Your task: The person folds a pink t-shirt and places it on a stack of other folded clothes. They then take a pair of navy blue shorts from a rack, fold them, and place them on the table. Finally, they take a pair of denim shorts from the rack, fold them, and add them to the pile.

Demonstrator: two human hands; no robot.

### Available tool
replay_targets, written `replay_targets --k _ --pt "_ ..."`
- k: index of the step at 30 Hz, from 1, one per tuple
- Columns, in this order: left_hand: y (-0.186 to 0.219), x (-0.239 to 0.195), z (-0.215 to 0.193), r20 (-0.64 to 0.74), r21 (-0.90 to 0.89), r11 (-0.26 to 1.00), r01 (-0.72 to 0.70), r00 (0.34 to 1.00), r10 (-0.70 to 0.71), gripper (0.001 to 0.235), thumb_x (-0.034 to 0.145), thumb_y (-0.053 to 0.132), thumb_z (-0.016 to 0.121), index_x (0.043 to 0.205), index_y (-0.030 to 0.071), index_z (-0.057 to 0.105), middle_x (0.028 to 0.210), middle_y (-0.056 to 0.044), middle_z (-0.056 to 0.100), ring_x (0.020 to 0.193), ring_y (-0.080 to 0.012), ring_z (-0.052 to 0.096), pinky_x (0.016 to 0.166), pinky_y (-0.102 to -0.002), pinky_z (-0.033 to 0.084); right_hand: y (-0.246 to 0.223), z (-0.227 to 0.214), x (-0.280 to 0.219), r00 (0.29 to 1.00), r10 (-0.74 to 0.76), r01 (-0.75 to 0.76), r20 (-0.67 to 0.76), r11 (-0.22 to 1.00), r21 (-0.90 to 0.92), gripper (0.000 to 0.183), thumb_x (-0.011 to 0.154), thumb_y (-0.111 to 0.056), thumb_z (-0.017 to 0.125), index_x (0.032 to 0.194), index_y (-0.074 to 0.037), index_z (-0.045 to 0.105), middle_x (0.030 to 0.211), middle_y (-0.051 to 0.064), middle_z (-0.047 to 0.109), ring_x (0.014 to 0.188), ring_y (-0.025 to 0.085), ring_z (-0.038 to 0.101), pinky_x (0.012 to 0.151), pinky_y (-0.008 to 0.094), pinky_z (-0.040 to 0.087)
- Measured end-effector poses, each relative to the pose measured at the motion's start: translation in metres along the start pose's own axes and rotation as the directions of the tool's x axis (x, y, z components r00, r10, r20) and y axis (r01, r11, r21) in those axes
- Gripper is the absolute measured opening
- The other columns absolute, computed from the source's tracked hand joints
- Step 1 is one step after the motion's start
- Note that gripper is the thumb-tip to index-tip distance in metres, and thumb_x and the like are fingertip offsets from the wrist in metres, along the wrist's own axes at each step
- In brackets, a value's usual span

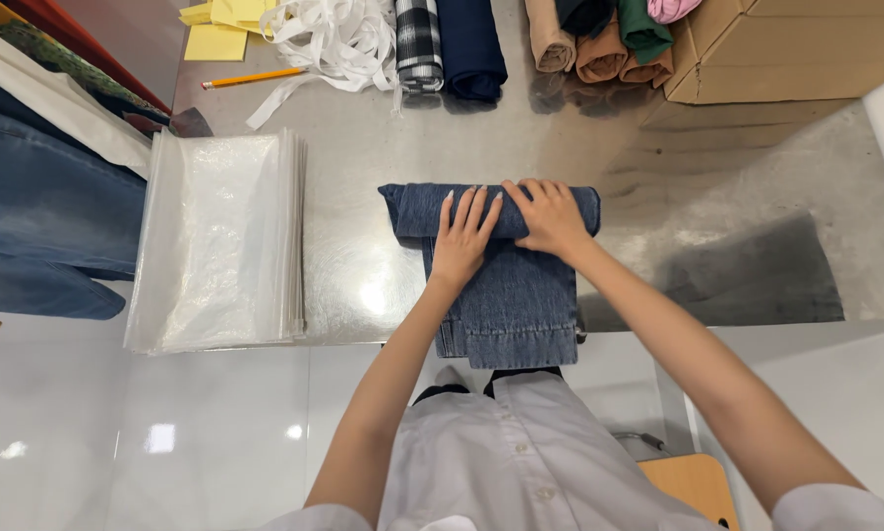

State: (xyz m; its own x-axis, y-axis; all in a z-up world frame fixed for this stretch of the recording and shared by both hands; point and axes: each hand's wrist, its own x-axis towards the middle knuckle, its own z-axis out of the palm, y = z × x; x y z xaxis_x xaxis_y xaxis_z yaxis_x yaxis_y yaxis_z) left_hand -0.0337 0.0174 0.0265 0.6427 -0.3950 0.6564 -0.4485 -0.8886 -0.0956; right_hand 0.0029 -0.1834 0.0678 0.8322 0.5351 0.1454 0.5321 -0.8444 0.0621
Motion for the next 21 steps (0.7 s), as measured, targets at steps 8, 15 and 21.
replay_targets --k 8,15,21 --pt "0.017 -0.028 -0.021 0.051 -0.035 0.997 0.072 0.996 -0.071 0.076 0.089 0.007 0.063 0.159 0.022 0.037 0.160 -0.012 0.039 0.149 -0.0248 0.036 0.122 -0.048 0.028 -0.010 0.039 -0.011 0.903 -0.139 0.050 -0.406 0.974 -0.223 0.121 0.042 -0.026 0.096 0.152 -0.015 0.047 0.133 0.020 0.054 0.123 0.039 0.055 0.109 0.058 0.038" --pt "0.033 -0.046 -0.018 0.028 -0.054 0.992 0.111 0.994 -0.110 0.076 0.088 0.016 0.063 0.159 0.025 0.036 0.163 -0.010 0.035 0.152 -0.0257 0.032 0.124 -0.050 0.023 -0.038 0.002 -0.031 0.929 -0.026 0.013 -0.369 0.999 -0.037 0.111 0.052 -0.021 0.090 0.153 -0.016 0.045 0.146 0.022 0.048 0.136 0.042 0.047 0.113 0.060 0.030" --pt "0.041 -0.054 -0.024 0.028 -0.095 0.987 0.127 0.992 -0.125 0.064 0.095 0.031 0.057 0.156 0.024 0.041 0.162 -0.010 0.037 0.151 -0.0268 0.032 0.123 -0.050 0.023 -0.023 -0.029 -0.040 0.961 -0.071 0.117 -0.266 0.980 0.163 0.094 0.069 -0.038 0.078 0.155 -0.021 0.043 0.158 0.018 0.036 0.146 0.038 0.035 0.117 0.056 0.022"
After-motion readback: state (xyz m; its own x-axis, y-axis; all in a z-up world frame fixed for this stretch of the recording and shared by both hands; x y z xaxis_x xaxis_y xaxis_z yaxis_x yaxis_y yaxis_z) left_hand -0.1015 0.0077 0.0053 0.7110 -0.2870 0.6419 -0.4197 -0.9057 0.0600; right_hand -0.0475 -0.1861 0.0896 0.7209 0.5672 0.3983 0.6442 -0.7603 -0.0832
